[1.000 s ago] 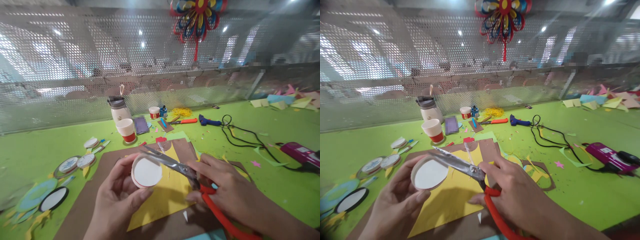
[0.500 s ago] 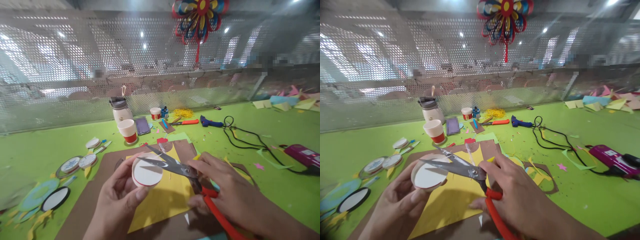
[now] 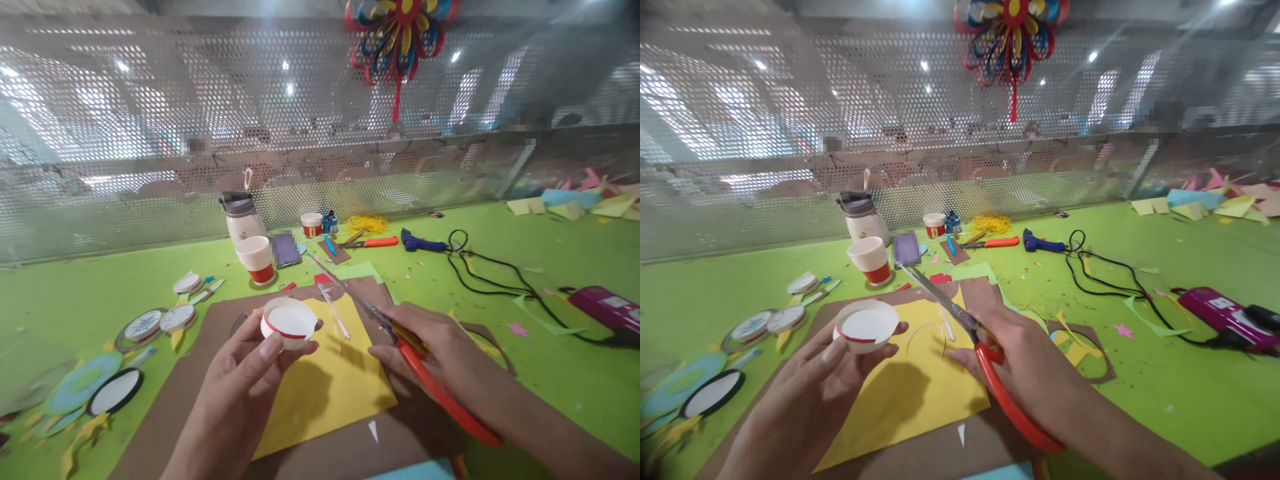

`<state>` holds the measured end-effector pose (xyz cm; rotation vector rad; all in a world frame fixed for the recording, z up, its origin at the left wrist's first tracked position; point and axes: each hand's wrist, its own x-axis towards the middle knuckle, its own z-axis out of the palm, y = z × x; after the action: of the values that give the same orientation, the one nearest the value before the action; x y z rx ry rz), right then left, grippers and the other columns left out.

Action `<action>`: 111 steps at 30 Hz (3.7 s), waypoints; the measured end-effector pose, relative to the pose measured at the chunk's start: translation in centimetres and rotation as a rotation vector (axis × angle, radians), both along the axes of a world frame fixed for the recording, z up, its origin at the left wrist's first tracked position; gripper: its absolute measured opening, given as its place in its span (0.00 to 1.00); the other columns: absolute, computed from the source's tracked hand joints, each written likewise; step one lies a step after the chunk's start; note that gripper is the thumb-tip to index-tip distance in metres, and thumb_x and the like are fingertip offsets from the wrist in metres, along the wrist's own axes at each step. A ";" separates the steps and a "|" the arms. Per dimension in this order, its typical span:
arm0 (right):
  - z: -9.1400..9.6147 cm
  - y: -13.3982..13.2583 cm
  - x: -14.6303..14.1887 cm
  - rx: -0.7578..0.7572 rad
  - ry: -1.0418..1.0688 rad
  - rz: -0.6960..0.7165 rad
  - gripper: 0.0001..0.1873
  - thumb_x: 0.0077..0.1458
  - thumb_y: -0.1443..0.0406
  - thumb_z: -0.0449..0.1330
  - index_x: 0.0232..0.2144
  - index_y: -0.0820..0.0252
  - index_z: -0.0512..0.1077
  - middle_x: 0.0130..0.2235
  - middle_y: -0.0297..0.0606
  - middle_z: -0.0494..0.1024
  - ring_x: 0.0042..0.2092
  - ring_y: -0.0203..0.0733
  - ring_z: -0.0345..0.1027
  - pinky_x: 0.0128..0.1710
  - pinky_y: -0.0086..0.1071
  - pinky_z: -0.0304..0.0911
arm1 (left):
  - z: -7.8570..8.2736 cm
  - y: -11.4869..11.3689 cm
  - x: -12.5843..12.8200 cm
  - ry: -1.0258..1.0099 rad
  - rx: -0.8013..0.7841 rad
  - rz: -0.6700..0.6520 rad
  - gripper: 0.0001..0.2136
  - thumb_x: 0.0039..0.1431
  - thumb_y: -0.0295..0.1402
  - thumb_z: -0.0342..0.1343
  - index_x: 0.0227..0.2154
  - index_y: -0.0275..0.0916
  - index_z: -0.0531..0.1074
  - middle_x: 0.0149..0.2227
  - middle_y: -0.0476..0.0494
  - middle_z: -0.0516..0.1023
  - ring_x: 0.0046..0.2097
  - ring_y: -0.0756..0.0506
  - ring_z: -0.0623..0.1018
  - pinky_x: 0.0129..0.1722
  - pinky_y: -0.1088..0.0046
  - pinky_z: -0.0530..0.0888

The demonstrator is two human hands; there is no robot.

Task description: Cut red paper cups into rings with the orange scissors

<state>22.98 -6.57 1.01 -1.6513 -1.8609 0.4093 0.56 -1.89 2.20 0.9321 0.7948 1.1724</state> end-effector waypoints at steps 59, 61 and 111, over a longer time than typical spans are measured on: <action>0.0 5.0 -5.1 0.614 0.112 0.445 0.09 0.59 0.72 0.61 0.43 0.65 0.76 0.37 0.40 0.69 0.39 0.43 0.66 0.40 0.39 0.67 | -3.1 1.8 -0.3 -0.453 -0.035 -0.449 0.19 0.66 0.38 0.46 0.47 0.33 0.77 0.43 0.35 0.82 0.44 0.40 0.78 0.47 0.59 0.73; -0.1 5.2 -5.0 0.622 0.100 0.441 0.08 0.59 0.72 0.61 0.42 0.66 0.76 0.36 0.40 0.68 0.39 0.43 0.66 0.40 0.40 0.67 | -3.2 1.6 -0.2 -0.402 0.005 -0.403 0.17 0.65 0.36 0.49 0.47 0.35 0.78 0.43 0.37 0.82 0.45 0.40 0.77 0.46 0.60 0.73; -6.2 7.0 5.8 -0.376 -0.508 -0.008 0.23 0.62 0.57 0.60 0.56 0.57 0.66 0.50 0.42 0.73 0.47 0.48 0.70 0.46 0.47 0.67 | -1.7 2.4 -1.1 -0.097 0.086 -0.012 0.20 0.55 0.32 0.63 0.50 0.38 0.68 0.41 0.39 0.81 0.42 0.40 0.82 0.42 0.63 0.77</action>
<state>28.82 0.39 -5.22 -2.1706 -2.2405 0.3770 -0.50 0.49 0.48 0.9417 0.6642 1.2397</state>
